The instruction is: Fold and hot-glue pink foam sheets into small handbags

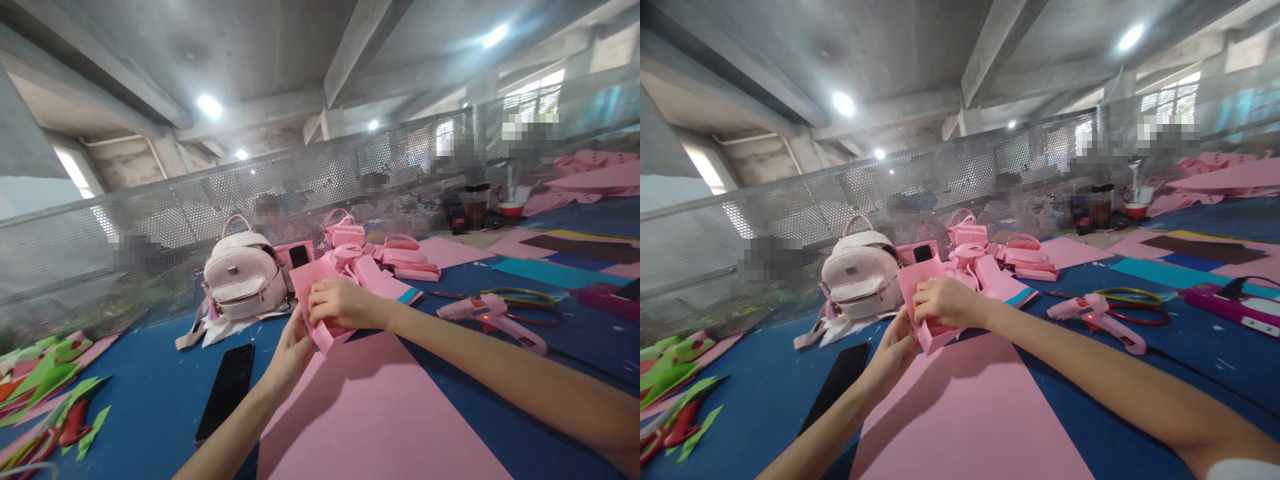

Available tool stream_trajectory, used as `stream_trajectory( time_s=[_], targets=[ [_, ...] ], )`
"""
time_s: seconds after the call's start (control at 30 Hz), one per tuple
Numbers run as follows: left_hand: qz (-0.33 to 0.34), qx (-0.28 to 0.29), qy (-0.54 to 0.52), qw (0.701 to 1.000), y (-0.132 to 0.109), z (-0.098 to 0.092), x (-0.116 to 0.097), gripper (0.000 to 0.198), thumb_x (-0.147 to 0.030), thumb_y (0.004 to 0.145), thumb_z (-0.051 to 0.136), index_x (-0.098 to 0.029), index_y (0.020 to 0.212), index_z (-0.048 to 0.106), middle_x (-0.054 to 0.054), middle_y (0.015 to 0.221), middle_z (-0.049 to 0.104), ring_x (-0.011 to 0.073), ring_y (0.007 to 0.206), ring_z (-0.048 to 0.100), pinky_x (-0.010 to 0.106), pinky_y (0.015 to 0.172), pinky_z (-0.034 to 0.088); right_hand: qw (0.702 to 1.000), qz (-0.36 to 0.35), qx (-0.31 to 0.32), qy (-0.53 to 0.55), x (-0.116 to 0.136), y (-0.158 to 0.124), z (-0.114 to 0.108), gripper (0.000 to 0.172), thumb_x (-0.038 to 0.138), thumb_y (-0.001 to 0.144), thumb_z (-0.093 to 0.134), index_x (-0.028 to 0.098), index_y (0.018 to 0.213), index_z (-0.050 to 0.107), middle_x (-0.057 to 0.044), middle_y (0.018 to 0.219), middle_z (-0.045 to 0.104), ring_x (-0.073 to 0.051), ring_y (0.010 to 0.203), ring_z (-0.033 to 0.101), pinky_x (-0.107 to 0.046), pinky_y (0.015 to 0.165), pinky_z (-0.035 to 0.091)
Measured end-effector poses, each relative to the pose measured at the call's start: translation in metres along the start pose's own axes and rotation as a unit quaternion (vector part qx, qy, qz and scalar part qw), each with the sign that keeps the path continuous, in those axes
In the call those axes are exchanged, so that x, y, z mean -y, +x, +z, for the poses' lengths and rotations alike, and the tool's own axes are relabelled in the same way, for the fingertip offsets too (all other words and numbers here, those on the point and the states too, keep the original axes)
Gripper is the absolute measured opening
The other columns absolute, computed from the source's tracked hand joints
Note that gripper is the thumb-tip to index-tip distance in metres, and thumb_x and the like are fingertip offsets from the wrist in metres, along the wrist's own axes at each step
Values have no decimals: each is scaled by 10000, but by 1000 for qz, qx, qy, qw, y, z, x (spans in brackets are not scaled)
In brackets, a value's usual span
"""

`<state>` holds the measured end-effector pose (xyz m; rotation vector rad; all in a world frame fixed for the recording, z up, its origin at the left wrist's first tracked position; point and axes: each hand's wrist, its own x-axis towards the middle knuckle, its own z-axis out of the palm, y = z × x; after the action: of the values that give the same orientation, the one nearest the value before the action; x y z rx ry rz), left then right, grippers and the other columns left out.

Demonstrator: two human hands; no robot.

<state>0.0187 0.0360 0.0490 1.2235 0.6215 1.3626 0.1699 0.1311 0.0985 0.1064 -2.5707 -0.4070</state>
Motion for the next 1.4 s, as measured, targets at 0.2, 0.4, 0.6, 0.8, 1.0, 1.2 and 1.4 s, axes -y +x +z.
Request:
stream_trajectory(
  time_s=[0.2,0.4,0.6,0.8,1.0,1.2,1.4],
  targets=[
    [12,3,15,1000,0,0,-2,641,-135,740,702,-267,1342,528,39,1276,629,231,1213,561,280,980,458,1000,-6,-17,12,0,0,2,225,169,973,525,197,853,713,-47,879,688,-192,880,547,-296,765,422],
    [21,26,11,999,0,-1,-2,788,-14,640,558,-266,1386,509,19,1387,571,241,1360,438,306,1101,371,991,127,-22,33,1,1,3,210,-19,806,566,160,816,674,-37,832,665,-177,811,550,-269,723,420],
    [24,58,54,997,1,-7,3,1022,4,558,479,-309,1517,317,-56,1580,345,240,1505,166,369,1225,153,982,184,-22,39,3,0,2,302,-87,761,470,166,759,634,-26,812,645,-160,802,575,-243,702,403],
    [23,50,107,993,-1,-10,5,817,-97,760,562,-335,1509,339,-45,1598,316,287,1505,170,433,1220,202,960,277,-47,8,8,3,0,325,-57,687,466,184,881,565,-34,887,645,-184,840,567,-265,706,389],
    [31,-56,205,977,-2,-21,18,612,-418,865,649,-247,1430,488,67,1564,386,312,1480,251,469,1217,197,949,311,-47,-10,12,5,-1,376,-47,618,472,189,910,492,-38,903,616,-188,838,552,-265,657,371],
    [47,-48,229,971,0,-16,12,583,-449,874,644,-222,1398,523,89,1530,439,298,1432,359,445,1198,255,954,299,-23,25,11,5,-4,362,-56,644,479,185,910,524,-28,921,626,-180,862,565,-252,668,378],
    [77,-26,187,979,2,-12,9,487,-402,897,632,-235,1350,574,77,1461,528,297,1384,432,430,1161,320,958,281,7,63,9,5,-12,187,3,764,552,172,819,609,-29,905,639,-170,830,585,-252,682,384]
  ],
)
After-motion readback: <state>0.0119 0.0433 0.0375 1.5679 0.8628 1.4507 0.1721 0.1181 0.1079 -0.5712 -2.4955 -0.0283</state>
